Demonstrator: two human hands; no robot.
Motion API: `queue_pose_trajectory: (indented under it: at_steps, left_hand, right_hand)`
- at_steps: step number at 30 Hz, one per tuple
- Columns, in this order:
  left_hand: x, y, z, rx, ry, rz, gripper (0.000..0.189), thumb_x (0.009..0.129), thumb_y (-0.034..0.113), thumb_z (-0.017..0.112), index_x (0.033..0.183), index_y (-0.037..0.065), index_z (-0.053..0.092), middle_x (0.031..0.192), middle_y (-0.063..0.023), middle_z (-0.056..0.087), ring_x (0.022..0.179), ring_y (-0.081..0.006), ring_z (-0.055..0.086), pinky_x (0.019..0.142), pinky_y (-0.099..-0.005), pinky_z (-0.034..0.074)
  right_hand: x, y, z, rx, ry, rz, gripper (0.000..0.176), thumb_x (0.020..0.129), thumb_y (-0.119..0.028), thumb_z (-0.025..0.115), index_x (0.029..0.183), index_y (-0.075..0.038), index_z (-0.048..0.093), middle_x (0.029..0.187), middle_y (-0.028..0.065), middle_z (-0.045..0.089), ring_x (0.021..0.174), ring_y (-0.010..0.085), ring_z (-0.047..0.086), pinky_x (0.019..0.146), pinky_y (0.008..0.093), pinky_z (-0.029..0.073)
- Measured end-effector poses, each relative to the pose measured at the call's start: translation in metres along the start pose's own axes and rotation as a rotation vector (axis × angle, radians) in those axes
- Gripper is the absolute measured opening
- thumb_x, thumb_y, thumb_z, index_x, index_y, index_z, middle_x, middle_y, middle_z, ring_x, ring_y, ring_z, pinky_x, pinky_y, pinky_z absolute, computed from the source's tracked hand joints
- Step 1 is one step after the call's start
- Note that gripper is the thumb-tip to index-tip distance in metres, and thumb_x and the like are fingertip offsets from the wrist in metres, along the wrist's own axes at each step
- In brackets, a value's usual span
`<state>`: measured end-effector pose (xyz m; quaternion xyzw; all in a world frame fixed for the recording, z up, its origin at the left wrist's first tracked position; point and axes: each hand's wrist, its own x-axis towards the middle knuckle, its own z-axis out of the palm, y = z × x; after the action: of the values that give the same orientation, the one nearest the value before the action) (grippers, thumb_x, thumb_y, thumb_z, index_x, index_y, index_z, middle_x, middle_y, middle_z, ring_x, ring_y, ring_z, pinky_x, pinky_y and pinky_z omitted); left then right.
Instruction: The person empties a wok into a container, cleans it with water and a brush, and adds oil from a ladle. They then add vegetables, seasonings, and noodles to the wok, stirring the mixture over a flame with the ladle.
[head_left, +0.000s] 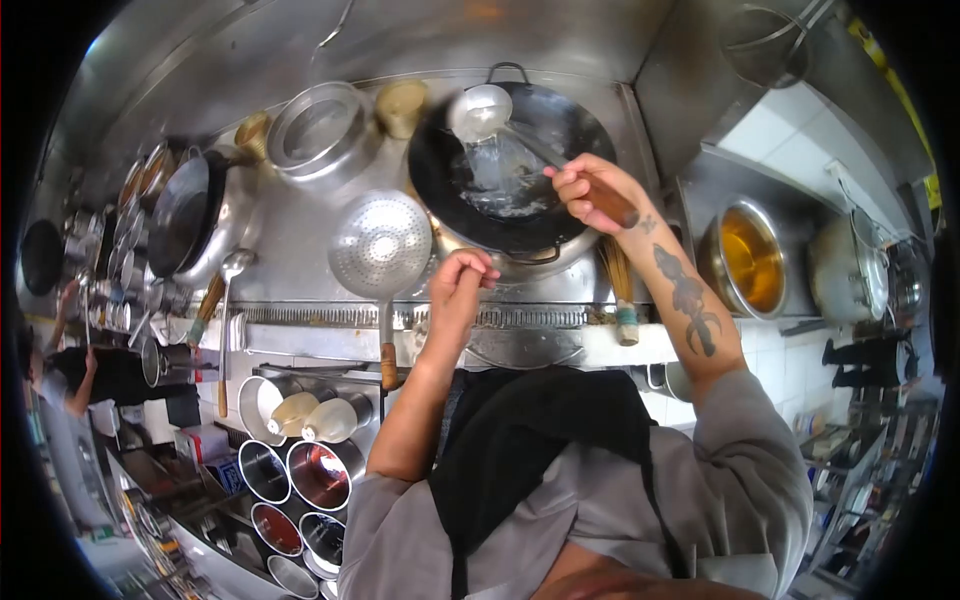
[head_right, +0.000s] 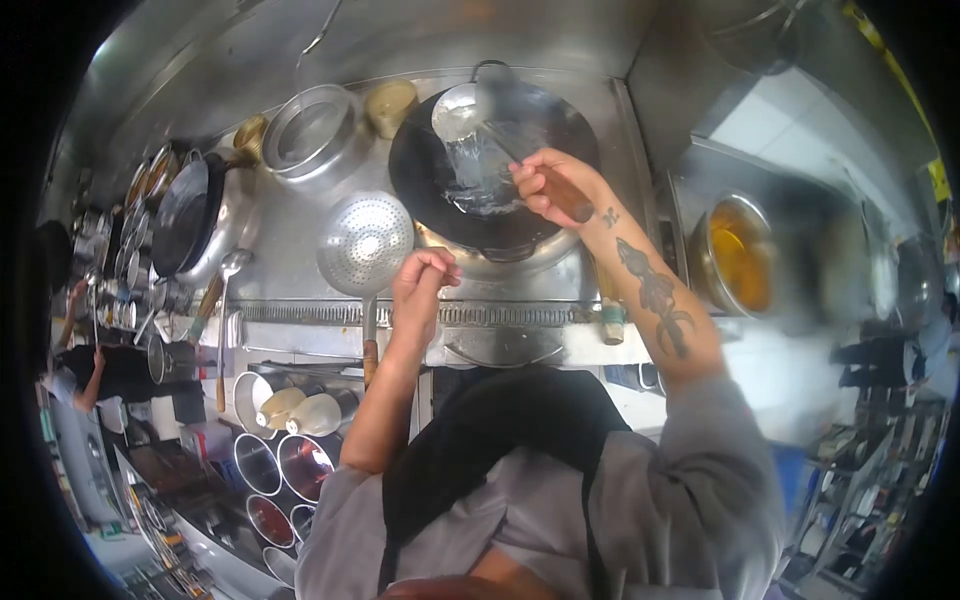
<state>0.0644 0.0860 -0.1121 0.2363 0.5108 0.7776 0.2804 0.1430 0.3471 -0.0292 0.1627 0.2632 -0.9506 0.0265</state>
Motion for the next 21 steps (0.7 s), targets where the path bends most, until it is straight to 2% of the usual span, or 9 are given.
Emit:
queue_pose_trajectory:
  at_steps: [2,6,9,12,14,15,18,20,21]
  left_hand:
    - [0.007,-0.013,0.017,-0.082,-0.038,-0.045,0.015,0.093,0.002,0.043,0.087,0.007,0.056,0.098,-0.0076,0.061,0.081,-0.0164,0.061,0.070,-0.0291,0.050]
    - [0.006,-0.023,0.057,-0.197,-0.140,-0.348,0.021,0.095,0.018,0.039,0.091,0.007,0.056,0.099,-0.0082,0.061,0.086,-0.0189,0.062,0.074,-0.0311,0.049]
    - [0.008,-0.042,0.081,-0.183,-0.136,-0.551,0.042,0.093,0.042,0.041,0.110,0.007,0.056,0.106,-0.0106,0.062,0.095,-0.0238,0.060,0.081,-0.0375,0.047]
    - [0.006,-0.041,0.089,-0.285,-0.250,-0.672,0.056,0.091,0.052,0.041,0.119,0.006,0.054,0.111,-0.0136,0.061,0.100,-0.0267,0.059,0.082,-0.0415,0.047]
    - [0.004,-0.039,0.087,-0.408,-0.372,-0.751,0.064,0.089,0.058,0.040,0.122,0.005,0.052,0.113,-0.0160,0.060,0.102,-0.0282,0.059,0.081,-0.0434,0.048]
    - [0.015,-0.053,0.061,-0.700,-0.736,-0.799,0.066,0.089,0.060,0.038,0.121,0.005,0.053,0.115,-0.0176,0.059,0.101,-0.0295,0.059,0.081,-0.0467,0.049]
    - [-0.010,0.010,0.079,-0.600,0.009,-0.757,0.059,0.090,0.054,0.045,0.119,0.003,0.055,0.115,-0.0191,0.061,0.086,-0.0330,0.065,0.074,-0.0479,0.053]
    - [-0.024,0.036,0.051,-0.443,0.001,-0.709,0.048,0.092,0.044,0.052,0.120,0.005,0.052,0.113,-0.0207,0.063,0.083,-0.0321,0.067,0.069,-0.0394,0.056]
    - [-0.027,0.042,0.021,-0.349,0.005,-0.776,0.046,0.091,0.037,0.055,0.124,0.005,0.049,0.114,-0.0189,0.062,0.084,-0.0302,0.067,0.067,-0.0379,0.055]
  right_hand:
    - [-0.007,-0.003,-0.011,-0.189,0.141,-0.018,0.025,0.089,-0.011,0.049,0.112,0.000,0.044,0.076,0.0014,0.050,0.060,0.0092,0.052,0.047,0.0236,0.037]
    - [-0.037,0.016,-0.024,-0.808,0.495,-0.187,0.014,0.085,-0.008,0.053,0.099,-0.004,0.052,0.071,0.0034,0.054,0.050,0.0116,0.052,0.043,0.0273,0.041]
    - [-0.052,0.050,-0.045,-0.950,0.573,-0.343,0.012,0.083,-0.005,0.053,0.095,-0.003,0.054,0.071,0.0044,0.055,0.049,0.0130,0.054,0.044,0.0281,0.045]
    - [-0.056,0.098,-0.047,-0.699,0.452,-0.402,0.017,0.089,-0.008,0.055,0.105,-0.002,0.055,0.080,0.0054,0.058,0.055,0.0121,0.057,0.045,0.0265,0.045]
    - [-0.065,0.119,-0.038,-0.815,0.252,-0.392,0.030,0.092,-0.016,0.058,0.119,-0.002,0.055,0.088,0.0079,0.061,0.061,0.0110,0.059,0.048,0.0262,0.048]
    - [-0.076,0.116,-0.033,-0.815,0.181,-0.282,0.034,0.092,-0.019,0.060,0.121,-0.002,0.054,0.087,0.0079,0.062,0.063,0.0127,0.061,0.050,0.0269,0.049]
    - [-0.105,0.103,-0.030,-0.858,0.123,-0.075,0.044,0.091,-0.027,0.063,0.126,-0.002,0.053,0.086,0.0089,0.065,0.070,0.0174,0.064,0.058,0.0310,0.052]
    - [-0.112,0.091,-0.070,-0.960,0.313,-0.075,0.048,0.091,-0.031,0.062,0.128,-0.002,0.054,0.087,0.0110,0.067,0.076,0.0201,0.066,0.065,0.0359,0.053]
    - [-0.106,0.095,-0.119,-1.290,0.483,-0.190,0.048,0.090,-0.032,0.061,0.126,-0.001,0.054,0.088,0.0134,0.067,0.082,0.0230,0.067,0.070,0.0383,0.053]
